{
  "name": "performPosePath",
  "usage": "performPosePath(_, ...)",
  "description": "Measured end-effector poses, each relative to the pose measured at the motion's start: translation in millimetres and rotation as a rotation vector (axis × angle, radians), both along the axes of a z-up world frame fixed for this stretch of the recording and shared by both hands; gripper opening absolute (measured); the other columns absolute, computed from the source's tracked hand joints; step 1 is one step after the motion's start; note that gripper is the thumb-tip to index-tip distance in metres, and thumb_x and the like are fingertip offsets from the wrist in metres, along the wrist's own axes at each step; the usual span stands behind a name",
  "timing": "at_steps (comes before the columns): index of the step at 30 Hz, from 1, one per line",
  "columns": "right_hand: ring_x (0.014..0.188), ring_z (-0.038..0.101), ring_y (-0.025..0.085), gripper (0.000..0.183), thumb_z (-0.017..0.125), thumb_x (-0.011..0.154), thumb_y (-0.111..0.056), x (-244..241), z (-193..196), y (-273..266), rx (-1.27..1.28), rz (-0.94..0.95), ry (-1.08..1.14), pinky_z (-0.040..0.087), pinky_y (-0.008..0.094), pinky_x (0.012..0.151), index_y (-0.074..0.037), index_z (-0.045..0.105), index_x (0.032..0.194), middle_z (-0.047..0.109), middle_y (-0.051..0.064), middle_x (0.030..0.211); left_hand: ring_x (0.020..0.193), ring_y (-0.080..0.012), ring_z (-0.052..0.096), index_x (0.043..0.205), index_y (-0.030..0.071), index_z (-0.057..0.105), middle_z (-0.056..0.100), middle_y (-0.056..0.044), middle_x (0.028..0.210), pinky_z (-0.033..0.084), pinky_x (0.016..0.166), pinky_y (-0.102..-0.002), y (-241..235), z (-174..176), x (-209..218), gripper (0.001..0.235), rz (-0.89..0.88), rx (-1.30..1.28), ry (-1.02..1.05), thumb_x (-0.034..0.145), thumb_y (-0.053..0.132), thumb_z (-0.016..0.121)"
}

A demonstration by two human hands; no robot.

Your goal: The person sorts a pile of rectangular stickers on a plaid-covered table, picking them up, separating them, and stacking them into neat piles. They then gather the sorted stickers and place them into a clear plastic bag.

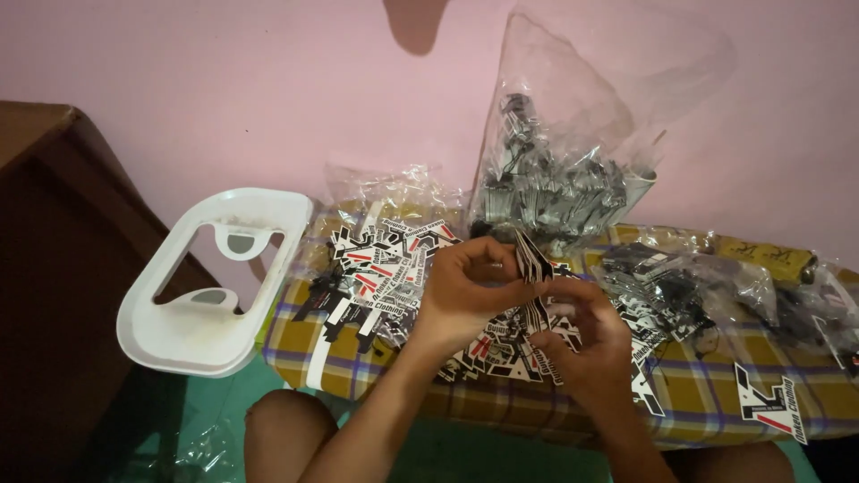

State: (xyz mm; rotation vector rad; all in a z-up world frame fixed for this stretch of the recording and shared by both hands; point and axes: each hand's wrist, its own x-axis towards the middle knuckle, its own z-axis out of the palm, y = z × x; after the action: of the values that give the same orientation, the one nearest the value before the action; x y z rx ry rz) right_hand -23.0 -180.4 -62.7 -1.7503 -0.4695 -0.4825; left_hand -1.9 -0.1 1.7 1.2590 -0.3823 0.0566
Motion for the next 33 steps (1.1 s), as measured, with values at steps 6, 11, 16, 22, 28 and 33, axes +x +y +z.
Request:
performPosePath(6,0.107,0.067,0.020,0.044,0.070,0.088,-0.036,-5.6,16.9,2.6,-0.005,0.043,-0.021,0.058,0.031,0.087,-0.004,0.067,0.118,0.069,0.010,0.118,0.060,-0.0093,0.059,0.073,0.013,0.062,0.064,0.001,0.067,0.052,0.061,-0.028,5.4,3.5,-2.1,0.022,-0.056,0.022,0.010,0.081,0.008,0.081)
performPosePath(11,0.103,0.071,0.023,0.047,0.073,0.084,-0.038,-2.7,12.8,-3.1,-0.136,-0.071,-0.099,0.060,0.038,0.091,-0.008,0.071,0.119,0.072,0.013,0.120,0.063,-0.0113,0.060,0.077,0.012,0.062,0.064,0.001,0.072,0.052,0.064,-0.026,7.1,-9.9,7.3,0.018,-0.111,0.070,-0.020,0.085,0.009,0.079)
performPosePath(16,0.112,0.071,0.033,0.055,0.073,0.086,-0.039,1.2,5.6,-10.7,-0.326,-0.169,-0.307,0.061,0.044,0.096,-0.004,0.066,0.128,0.070,0.023,0.124,0.050,-0.0072,0.038,0.074,0.014,0.060,0.050,0.005,0.060,0.028,0.047,-0.021,4.8,-12.2,12.4,0.025,-0.120,0.136,0.060,0.084,0.013,0.082)
performPosePath(22,0.097,0.074,0.026,0.022,0.069,0.088,0.009,-8.3,32.1,-13.6,-0.269,-0.103,-0.421,0.073,0.029,0.077,0.001,0.075,0.107,0.069,0.018,0.107,0.078,-0.0146,0.069,0.078,0.014,0.062,0.070,0.000,0.079,0.056,0.077,-0.030,-6.0,-13.4,13.3,0.021,-0.227,0.058,0.173,0.082,0.005,0.081)
performPosePath(28,0.080,0.076,0.027,0.024,0.073,0.078,0.011,0.2,33.7,-16.8,0.048,-0.089,-0.293,0.065,0.040,0.068,-0.002,0.084,0.095,0.078,0.016,0.093,0.077,-0.0235,0.070,0.101,-0.006,0.071,0.073,-0.015,0.085,0.054,0.075,-0.034,-13.3,-32.9,19.6,0.032,-0.162,-0.012,0.128,0.082,0.017,0.083)
performPosePath(33,0.079,0.078,0.022,0.018,0.090,0.075,-0.012,-8.2,38.7,0.7,-0.185,-0.252,-0.499,0.063,0.031,0.070,-0.014,0.082,0.092,0.079,0.005,0.093,0.081,-0.0216,0.065,0.089,0.003,0.068,0.071,-0.012,0.085,0.051,0.079,-0.034,-17.3,-41.5,22.4,0.026,-0.187,-0.032,0.113,0.079,0.019,0.085)
